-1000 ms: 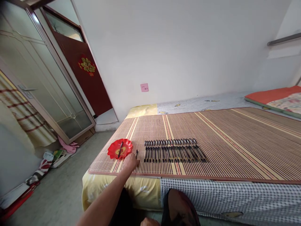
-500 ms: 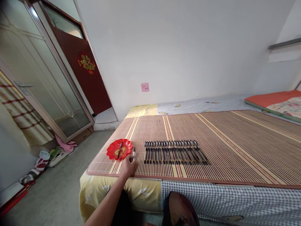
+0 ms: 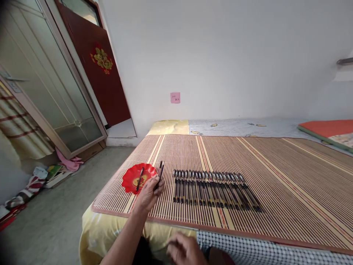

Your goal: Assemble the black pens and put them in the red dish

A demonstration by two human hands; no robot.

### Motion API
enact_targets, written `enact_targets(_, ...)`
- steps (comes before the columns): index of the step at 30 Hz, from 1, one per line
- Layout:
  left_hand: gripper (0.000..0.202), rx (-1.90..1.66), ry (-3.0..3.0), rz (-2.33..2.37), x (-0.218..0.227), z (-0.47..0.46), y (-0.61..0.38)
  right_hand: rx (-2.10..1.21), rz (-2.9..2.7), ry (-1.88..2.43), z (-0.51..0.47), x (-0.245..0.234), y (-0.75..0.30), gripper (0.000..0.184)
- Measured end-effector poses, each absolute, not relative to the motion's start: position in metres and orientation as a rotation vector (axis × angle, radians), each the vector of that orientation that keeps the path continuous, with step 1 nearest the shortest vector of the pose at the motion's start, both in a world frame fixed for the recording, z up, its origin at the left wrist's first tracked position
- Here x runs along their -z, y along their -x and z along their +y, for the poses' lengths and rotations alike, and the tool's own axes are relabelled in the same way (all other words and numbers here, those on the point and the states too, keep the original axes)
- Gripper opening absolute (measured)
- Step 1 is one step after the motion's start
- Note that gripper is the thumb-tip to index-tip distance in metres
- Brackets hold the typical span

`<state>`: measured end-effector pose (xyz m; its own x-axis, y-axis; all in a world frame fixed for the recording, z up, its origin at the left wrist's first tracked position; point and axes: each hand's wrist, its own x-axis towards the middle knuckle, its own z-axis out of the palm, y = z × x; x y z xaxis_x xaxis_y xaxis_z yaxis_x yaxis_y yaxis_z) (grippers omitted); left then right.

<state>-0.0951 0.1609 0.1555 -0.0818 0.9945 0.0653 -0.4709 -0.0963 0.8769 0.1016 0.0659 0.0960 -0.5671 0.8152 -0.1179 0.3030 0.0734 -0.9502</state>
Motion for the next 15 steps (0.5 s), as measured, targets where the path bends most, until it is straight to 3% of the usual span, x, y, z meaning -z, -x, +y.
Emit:
enact_targets(2,0.044,-1.488,-0.798,0.712,-0.160,0.165,0.093,-1.421,-1.670,1.008,0.096,-0.131,-0.107,0.041)
enact_targets(7,0.036,-1.438,-0.791,0.607,-0.171,0.171,0.086,-1.095,-1.483,0.905,0.171,-0.210,-0.105,0.038)
enact_targets(15,0.036,-1.410,-0.929,0.668,-0.164,0.182,0.086,-1.104,-1.526,0.867,0.220,-0.213,-0.076,0.039)
